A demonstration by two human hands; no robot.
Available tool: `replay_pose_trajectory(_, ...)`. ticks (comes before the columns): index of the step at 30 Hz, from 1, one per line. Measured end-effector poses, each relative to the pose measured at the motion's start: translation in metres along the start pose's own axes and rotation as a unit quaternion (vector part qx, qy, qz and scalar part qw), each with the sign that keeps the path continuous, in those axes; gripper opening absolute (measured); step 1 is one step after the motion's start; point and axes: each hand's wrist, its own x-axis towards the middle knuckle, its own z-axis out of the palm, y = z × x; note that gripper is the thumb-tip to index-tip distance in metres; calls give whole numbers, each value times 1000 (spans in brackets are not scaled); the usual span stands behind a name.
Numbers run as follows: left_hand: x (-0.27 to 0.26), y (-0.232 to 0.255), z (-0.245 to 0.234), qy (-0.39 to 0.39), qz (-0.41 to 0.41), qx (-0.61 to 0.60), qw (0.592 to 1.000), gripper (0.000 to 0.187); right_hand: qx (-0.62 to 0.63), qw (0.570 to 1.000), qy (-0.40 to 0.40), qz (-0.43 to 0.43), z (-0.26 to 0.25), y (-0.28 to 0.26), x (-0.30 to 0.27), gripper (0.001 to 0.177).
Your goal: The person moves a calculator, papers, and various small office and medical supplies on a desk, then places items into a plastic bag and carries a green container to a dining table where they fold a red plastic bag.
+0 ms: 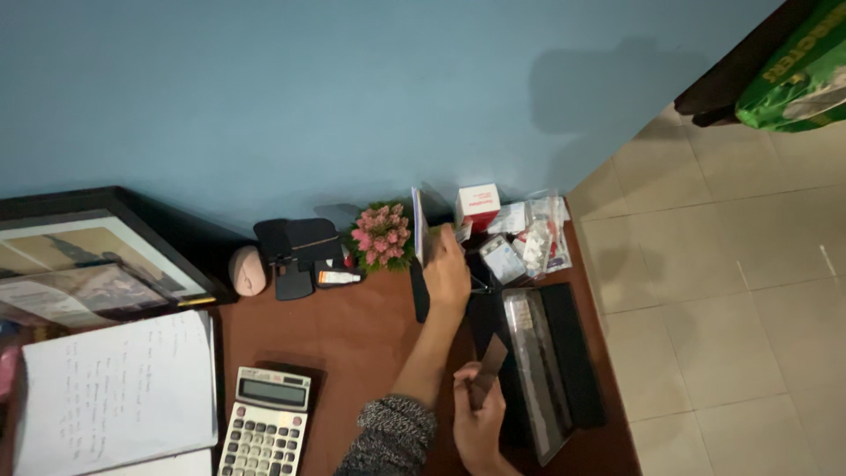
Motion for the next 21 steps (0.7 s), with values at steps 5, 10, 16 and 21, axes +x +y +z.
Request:
replay_pose_trajectory(5, 28, 0, 18, -2, -38, 109, 993, 56, 12, 999, 31, 26, -4, 5, 5, 3)
replay_pose_trajectory(10, 34, 14, 3, -22, -61, 48, 997, 66, 44, 998, 29, 42, -3, 10, 5, 3)
replay_pose_trajectory(16, -56, -15, -53, 44, 158, -177, 970, 39, 165, 983, 10, 75, -9, -1, 13, 19)
replay_pose_trajectory(21, -147, -31, -119, -50, -6, -392, 919, 23, 207, 975, -6, 77, 3, -24, 29, 19)
